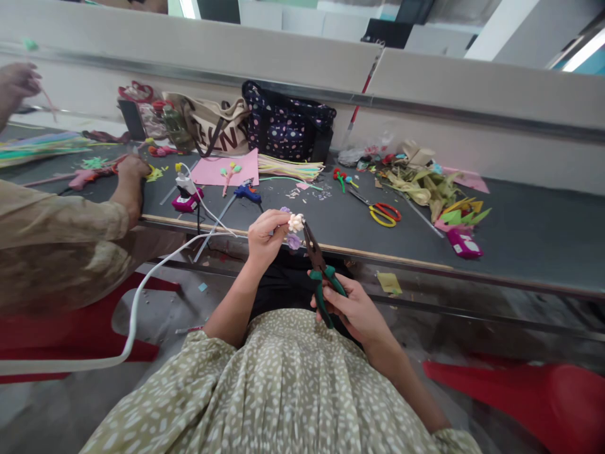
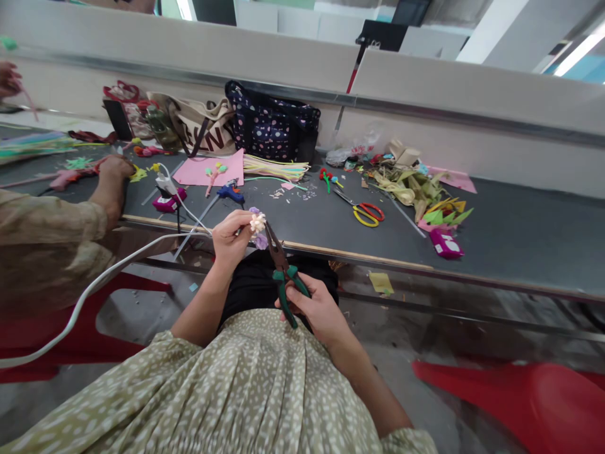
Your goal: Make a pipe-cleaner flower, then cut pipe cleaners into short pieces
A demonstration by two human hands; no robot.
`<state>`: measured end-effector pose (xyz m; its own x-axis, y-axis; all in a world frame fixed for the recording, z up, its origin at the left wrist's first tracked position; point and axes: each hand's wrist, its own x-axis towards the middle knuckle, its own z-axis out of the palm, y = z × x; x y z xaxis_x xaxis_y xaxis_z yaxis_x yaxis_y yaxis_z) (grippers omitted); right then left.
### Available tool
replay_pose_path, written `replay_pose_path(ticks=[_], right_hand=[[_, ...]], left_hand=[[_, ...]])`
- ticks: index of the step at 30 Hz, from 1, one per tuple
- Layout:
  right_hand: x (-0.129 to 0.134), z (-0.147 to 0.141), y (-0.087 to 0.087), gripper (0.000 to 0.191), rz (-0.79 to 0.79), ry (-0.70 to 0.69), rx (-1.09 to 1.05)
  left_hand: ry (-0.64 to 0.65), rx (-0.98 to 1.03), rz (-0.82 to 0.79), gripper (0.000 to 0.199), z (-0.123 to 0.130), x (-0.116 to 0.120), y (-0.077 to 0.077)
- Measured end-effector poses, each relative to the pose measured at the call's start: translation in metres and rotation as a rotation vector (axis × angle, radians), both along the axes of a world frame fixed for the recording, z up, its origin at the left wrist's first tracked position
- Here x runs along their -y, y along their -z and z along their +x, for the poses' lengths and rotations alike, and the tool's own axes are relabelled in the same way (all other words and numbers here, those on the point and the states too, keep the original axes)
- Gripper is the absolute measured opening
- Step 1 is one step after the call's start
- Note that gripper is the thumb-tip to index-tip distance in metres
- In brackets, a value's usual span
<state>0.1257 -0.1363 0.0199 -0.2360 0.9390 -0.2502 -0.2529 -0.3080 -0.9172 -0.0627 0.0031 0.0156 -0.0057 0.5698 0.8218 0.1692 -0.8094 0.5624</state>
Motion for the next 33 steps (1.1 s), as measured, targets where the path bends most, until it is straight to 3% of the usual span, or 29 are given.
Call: replay_pose_path(ticks=[7,11,20,33], right_hand=[[-0.001,-0.002,0.003,0.031,0.046,0.047,0.041],[0.000,-0.001,0.004,0.029,0.050,0.007,0.011],[0.000,0.005,0.005,0.025,0.021,-0.058,-0.051],[-0.002,0.002,-0.001,0.031,-0.004,-0.020,-0.044]], left_hand=[[-0.016,-0.015,0.018,0.011,0.000,0.001,-0.001],[0.031,0.022,0.008,0.011,0.000,-0.002,0.002],[0.175,0.118,-0.183,0.011,0.003,-0.006,0.008],[0.335,0.208,-0.366,0.019,0.008,-0.004,0.011]])
